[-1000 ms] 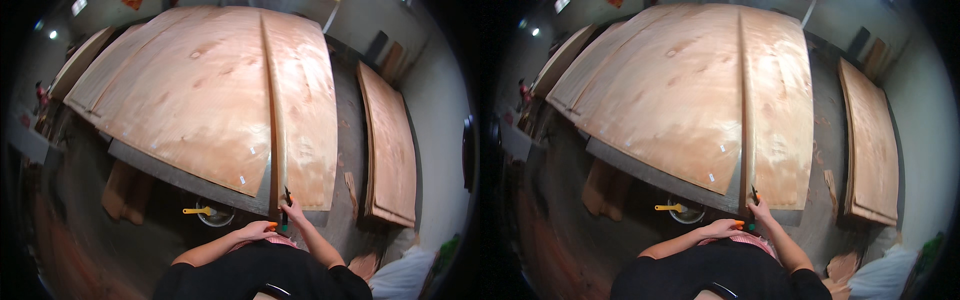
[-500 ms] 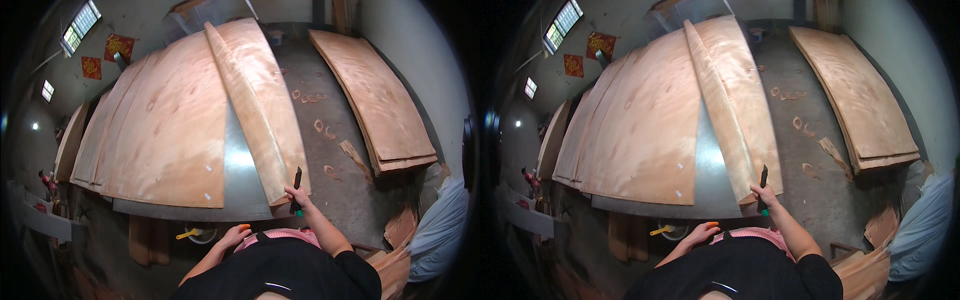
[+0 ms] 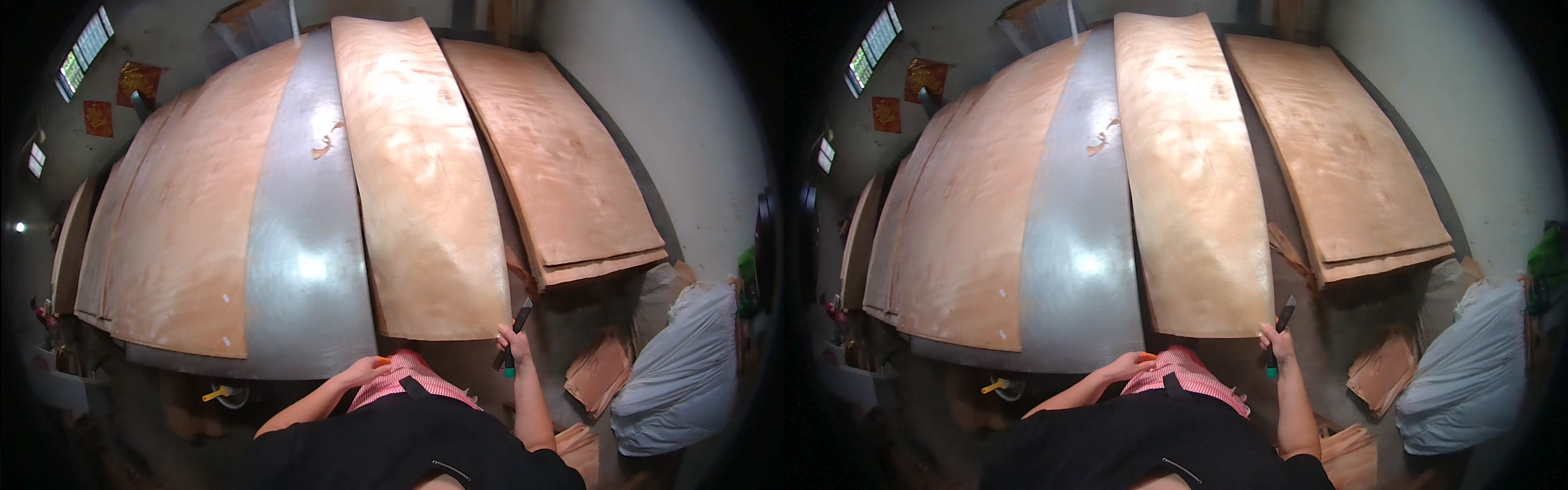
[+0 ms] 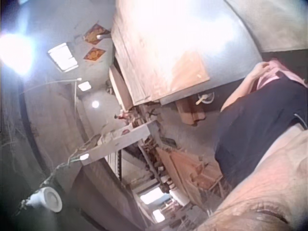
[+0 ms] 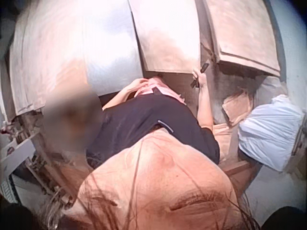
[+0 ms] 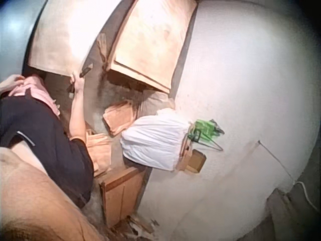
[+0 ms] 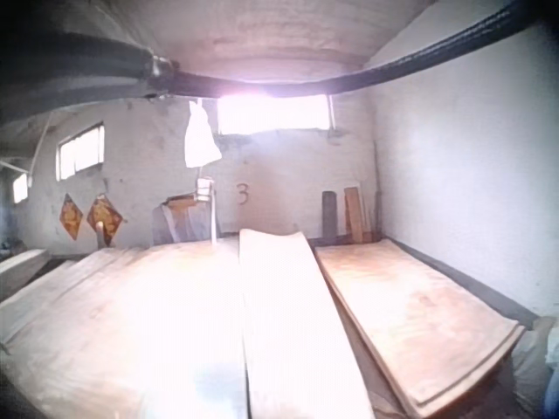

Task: The person uses a utility knife to cut a thin sheet of wood veneer on a large workbench. They trace a curved line on the veneer, cut along the marked path, and then remove the cut piece. The person repeats this process with another sheet of veneer.

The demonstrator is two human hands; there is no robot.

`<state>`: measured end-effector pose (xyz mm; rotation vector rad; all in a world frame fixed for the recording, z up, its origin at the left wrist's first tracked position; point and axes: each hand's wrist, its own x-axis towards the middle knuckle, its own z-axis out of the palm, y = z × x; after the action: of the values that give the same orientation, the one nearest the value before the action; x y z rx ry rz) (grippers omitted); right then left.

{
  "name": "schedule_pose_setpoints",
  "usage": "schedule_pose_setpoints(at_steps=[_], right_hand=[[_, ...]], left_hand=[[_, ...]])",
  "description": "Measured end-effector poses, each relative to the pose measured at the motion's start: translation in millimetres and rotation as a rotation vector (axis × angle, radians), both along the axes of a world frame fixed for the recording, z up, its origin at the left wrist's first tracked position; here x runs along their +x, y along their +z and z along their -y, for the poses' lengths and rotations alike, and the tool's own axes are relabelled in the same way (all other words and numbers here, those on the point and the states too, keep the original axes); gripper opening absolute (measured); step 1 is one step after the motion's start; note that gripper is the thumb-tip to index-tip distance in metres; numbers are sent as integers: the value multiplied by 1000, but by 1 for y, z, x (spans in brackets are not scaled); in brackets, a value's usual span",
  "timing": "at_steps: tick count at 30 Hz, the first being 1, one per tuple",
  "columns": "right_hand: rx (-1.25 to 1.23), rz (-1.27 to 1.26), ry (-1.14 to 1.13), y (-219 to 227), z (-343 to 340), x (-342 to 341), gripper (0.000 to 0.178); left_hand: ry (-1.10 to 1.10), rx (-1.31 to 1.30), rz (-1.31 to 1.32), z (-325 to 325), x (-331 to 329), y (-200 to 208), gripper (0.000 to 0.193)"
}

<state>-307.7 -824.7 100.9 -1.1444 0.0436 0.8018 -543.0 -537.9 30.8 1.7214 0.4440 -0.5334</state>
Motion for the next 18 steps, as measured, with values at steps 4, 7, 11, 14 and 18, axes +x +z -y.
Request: schedule_pose_setpoints(at_steps=[4,7,11,14,18], right_hand=[[-66,63,-88,-9,58,59,14],[-158,119,-143,-5,95,111,14],[-264,171,-223,15,147,186,11],[-308,183,-236,42,164,228,7],[-358,207,-242,37,215,285,11]], left_hand=[[-15,-48,-15,21,88,-35,37],[66,-159,-121,43,165,-70,35],[358,-365,-291,86,277,-95,45],[575,-411,-477,100,323,-124,53],[707,-253,-619,127,386,-136,61]])
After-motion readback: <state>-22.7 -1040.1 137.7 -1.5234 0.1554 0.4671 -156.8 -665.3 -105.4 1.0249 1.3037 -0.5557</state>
